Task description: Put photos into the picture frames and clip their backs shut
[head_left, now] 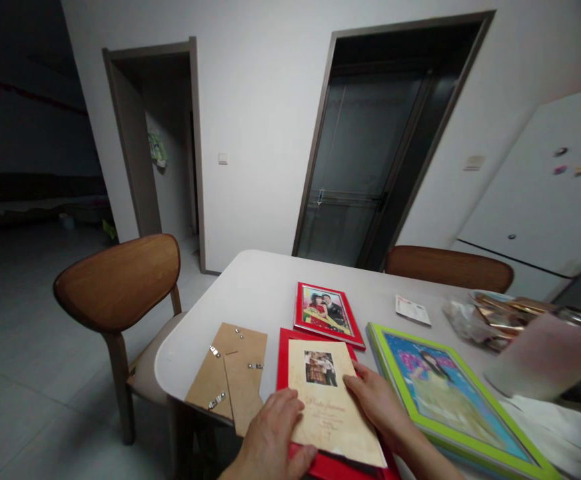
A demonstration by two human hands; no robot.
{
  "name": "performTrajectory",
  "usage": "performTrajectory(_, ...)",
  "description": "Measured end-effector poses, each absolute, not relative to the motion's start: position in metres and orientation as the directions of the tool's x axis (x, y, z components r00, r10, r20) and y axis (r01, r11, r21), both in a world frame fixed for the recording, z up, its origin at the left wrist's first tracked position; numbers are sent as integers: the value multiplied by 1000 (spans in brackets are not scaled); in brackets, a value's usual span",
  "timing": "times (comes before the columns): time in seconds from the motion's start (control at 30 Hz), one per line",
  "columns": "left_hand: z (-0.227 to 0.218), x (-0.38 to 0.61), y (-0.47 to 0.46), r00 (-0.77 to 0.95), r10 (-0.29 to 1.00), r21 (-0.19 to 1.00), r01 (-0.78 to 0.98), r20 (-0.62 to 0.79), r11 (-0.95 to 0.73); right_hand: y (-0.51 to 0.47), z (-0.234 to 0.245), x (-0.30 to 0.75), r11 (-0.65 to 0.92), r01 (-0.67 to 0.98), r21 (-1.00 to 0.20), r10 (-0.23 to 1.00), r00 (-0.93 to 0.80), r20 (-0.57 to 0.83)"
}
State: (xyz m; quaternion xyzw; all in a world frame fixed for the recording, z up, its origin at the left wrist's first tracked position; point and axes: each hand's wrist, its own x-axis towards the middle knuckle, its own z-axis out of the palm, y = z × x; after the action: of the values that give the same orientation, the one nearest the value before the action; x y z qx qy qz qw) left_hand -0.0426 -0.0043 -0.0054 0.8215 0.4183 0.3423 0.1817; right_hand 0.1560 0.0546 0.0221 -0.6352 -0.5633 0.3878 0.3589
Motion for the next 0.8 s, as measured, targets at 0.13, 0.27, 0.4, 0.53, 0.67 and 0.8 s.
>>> performTrajectory(0.13, 1, -41, -5, 469, 813, 530, 618, 346, -581, 56, 22, 160, 24, 869, -493, 998, 10, 66)
performTrajectory(0.27, 2, -38, -6, 486, 821, 501, 653, 299, -569, 55, 15, 164, -8, 987, -163, 995, 25, 100)
performTrajectory(0.4, 1, -64, -9, 505, 783, 522, 586, 363, -620, 50, 16, 163, 0, 987, -163, 990, 23, 139)
performTrajectory(0.53, -5, -126, -9, 372, 876, 507, 715, 307, -482, 30, 31, 127, 197, 902, -385, 975, -140, 171)
performTrajectory(0.67, -17, -175, 1, 226, 926, 427, 836, 302, -344, 13, 37, 56, 444, 775, -449, 896, -381, 227)
performTrajectory(0.8, -18, -189, 13, 221, 894, 432, 813, 391, -390, 14, 26, 11, 432, 777, -459, 900, -404, 162)
